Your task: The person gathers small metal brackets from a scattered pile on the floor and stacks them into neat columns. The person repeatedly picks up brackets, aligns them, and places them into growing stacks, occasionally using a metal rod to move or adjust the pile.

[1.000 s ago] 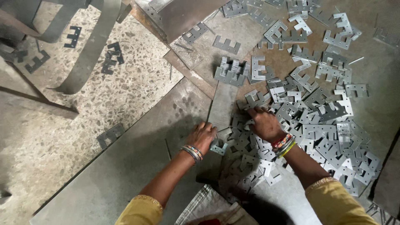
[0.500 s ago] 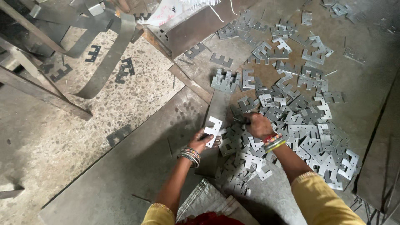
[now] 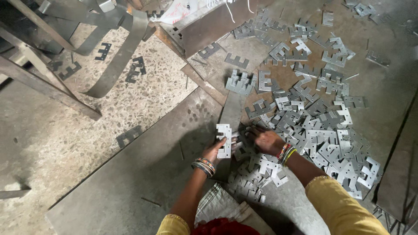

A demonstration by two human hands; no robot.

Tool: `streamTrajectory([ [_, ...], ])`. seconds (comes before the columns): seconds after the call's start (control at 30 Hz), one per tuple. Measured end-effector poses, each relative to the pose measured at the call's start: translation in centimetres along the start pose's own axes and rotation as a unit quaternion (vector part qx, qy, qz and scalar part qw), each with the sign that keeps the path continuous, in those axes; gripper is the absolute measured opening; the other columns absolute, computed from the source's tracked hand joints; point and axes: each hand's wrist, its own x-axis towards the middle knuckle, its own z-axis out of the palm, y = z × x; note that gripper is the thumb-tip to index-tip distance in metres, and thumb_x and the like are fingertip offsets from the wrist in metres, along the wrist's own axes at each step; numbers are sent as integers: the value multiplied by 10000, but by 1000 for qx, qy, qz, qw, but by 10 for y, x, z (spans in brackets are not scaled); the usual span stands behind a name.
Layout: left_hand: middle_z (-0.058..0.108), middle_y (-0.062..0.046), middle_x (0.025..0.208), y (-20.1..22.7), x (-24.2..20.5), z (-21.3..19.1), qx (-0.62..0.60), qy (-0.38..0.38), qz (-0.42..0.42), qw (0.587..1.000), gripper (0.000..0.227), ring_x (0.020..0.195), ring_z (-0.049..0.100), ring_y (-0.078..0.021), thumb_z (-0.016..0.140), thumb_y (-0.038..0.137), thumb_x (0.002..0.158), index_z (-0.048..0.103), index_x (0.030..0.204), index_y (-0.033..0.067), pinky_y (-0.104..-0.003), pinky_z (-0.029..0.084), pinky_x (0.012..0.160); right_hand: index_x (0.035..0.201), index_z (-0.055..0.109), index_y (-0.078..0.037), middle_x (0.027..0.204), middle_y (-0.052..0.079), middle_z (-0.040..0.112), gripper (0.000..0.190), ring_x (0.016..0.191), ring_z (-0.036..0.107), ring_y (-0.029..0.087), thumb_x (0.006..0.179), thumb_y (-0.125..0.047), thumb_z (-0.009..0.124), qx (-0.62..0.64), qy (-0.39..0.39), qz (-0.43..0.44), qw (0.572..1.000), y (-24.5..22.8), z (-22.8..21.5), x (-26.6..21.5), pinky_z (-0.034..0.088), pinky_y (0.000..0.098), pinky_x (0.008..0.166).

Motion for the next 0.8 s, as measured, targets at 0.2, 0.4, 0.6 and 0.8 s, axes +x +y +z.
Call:
streamTrajectory([
  [0.2,747,-84,1181,-4,4,1,45,97,46,993,592,973,733,-184,699,472,945,628,1370,66,-364,592,834,1247,642,-21,1073,193,741,433,845,744,346,827,-115,688,182,5,176,967,6,-25,14,610,424,728],
  [0.4,719,-121,1071,2,-2,34,-47,39,17,998,533,878,739,-252,659,502,938,588,1292,110,-427,613,767,1250,645,-69,966,168,749,394,849,750,341,865,-143,687,172,2,242,955,3,-24,-18,597,470,796],
  [0.6,760,-110,1203,-19,0,16,-51,8,-36,998,604,1003,750,-236,670,457,947,606,1371,31,-404,619,879,1103,693,-139,1000,129,746,413,945,737,343,698,-217,707,-34,-36,199,979,16,-1,-54,598,494,756],
  [0.8,730,-133,1167,-29,19,2,-71,-12,-59,996,641,1002,723,-260,612,580,967,598,1356,70,-450,624,847,1152,659,-177,1131,85,695,312,1019,693,291,845,-217,701,60,38,146,987,-7,-35,-58,594,435,828],
])
